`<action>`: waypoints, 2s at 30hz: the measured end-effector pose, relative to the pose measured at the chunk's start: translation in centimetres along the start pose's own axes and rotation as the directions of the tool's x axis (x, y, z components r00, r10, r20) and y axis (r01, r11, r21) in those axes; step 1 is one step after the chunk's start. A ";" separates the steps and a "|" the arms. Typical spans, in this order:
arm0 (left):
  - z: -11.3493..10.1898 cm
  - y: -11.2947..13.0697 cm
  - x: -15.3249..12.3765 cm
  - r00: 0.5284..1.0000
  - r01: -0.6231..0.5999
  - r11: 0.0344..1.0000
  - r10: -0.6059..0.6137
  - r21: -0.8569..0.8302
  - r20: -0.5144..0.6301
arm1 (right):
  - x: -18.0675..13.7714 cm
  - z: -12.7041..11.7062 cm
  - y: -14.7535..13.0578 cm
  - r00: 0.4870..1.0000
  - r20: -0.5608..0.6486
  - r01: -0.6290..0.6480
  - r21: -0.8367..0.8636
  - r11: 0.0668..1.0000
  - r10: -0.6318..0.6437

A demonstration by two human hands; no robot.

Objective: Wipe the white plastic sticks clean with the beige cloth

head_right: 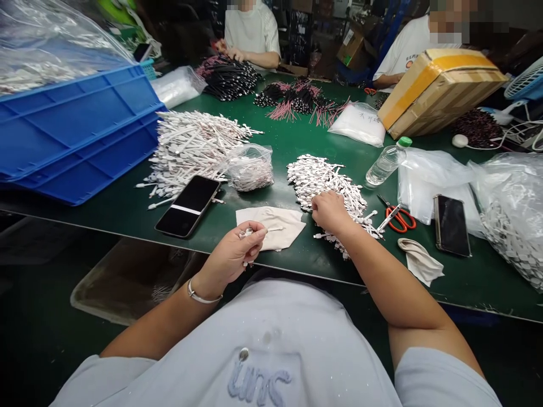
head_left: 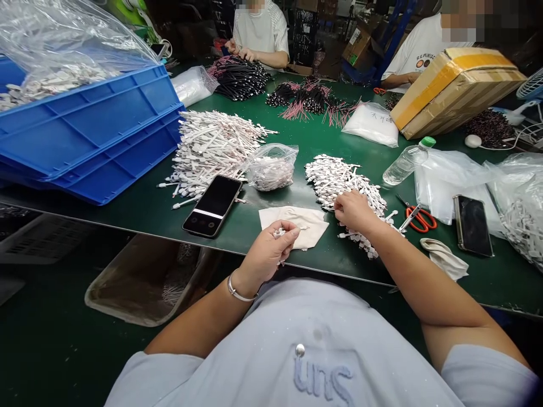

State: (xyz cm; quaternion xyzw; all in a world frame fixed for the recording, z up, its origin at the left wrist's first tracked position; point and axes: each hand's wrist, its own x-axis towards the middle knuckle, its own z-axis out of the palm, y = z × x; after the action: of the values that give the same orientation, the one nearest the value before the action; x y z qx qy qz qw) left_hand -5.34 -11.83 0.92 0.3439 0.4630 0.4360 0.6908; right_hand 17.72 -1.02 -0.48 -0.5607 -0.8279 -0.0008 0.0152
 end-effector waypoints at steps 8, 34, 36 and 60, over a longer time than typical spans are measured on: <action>0.7 0.3 0.0 0.996 -0.087 0.993 0.085 0.077 0.026 | -4.5 -2.0 -3.3 0.806 -0.459 0.374 -0.095 0.923 -0.374; -0.2 0.1 -0.7 0.960 -0.274 0.945 0.256 0.179 0.116 | -9.5 -3.1 -5.0 0.718 -0.667 0.513 0.317 0.798 -0.197; -0.1 0.1 -0.6 0.971 -0.226 0.963 0.210 0.145 0.115 | -9.5 -3.2 -5.3 0.779 -0.608 0.494 0.444 0.747 -0.154; -0.1 0.6 -0.3 0.985 -0.164 0.945 0.142 0.282 0.098 | -9.7 -2.2 -6.8 0.986 -0.057 0.120 0.894 0.431 -0.158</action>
State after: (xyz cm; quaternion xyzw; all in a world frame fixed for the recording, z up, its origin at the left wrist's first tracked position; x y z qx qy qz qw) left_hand -5.63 -11.89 1.48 0.4923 0.4670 0.4026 0.6143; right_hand 15.08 -12.55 1.54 -0.3980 -0.7470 0.4442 0.2935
